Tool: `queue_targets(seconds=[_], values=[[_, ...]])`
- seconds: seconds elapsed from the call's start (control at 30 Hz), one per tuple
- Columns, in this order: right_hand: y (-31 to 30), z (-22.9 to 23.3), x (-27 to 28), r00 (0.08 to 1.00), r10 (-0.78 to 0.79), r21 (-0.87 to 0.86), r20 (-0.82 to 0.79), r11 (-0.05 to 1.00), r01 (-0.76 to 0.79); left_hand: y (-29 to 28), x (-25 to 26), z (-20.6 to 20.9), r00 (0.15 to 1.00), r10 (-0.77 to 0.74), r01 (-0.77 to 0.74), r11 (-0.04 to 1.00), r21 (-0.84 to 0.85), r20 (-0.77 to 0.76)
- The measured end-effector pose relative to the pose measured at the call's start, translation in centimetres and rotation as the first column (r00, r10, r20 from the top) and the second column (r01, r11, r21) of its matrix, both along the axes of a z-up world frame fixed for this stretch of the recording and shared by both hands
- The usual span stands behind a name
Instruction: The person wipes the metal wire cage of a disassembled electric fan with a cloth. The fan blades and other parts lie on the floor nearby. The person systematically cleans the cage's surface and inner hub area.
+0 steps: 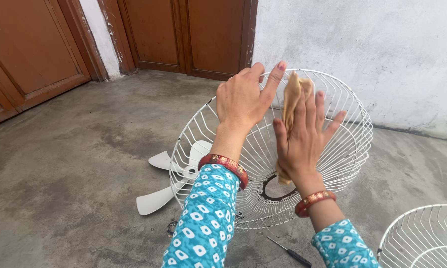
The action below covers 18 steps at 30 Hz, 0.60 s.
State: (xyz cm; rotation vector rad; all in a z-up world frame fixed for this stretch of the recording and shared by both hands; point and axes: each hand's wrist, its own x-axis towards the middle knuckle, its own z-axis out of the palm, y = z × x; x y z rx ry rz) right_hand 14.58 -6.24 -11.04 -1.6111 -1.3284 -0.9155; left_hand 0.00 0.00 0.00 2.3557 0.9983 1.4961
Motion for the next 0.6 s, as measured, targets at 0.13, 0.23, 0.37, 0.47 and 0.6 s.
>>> queue_targets(seconds=[0.13,0.23,0.37,0.47,0.6], values=[[0.0,5.7,-1.3,1.0,-0.005,-0.012,-0.018,1.0,0.004,0.5,-0.4,-0.2,0.999,-0.033,0.03,0.996,0.085,0.033],[-0.2,8.5,-1.8,0.994,0.022,0.063,0.109,0.998,-0.029,0.7,-0.8,-0.4,0.999,-0.045,0.041,0.992,0.12,0.028],[-0.6,11.3,-1.9,0.999,0.038,0.003,-0.013,0.999,-0.038,1.1,-1.3,-0.6,0.996,-0.087,0.084,0.983,0.164,0.011],[-1.6,12.8,-1.3,0.985,-0.089,-0.249,-0.149,0.967,0.049,1.5,-1.8,-1.2,0.994,-0.112,0.111,0.966,0.232,-0.011],[-2.1,11.7,-2.1,0.995,-0.048,-0.168,0.085,0.984,0.062,1.4,-0.5,-1.7,0.997,0.072,-0.06,0.943,0.327,-0.024]])
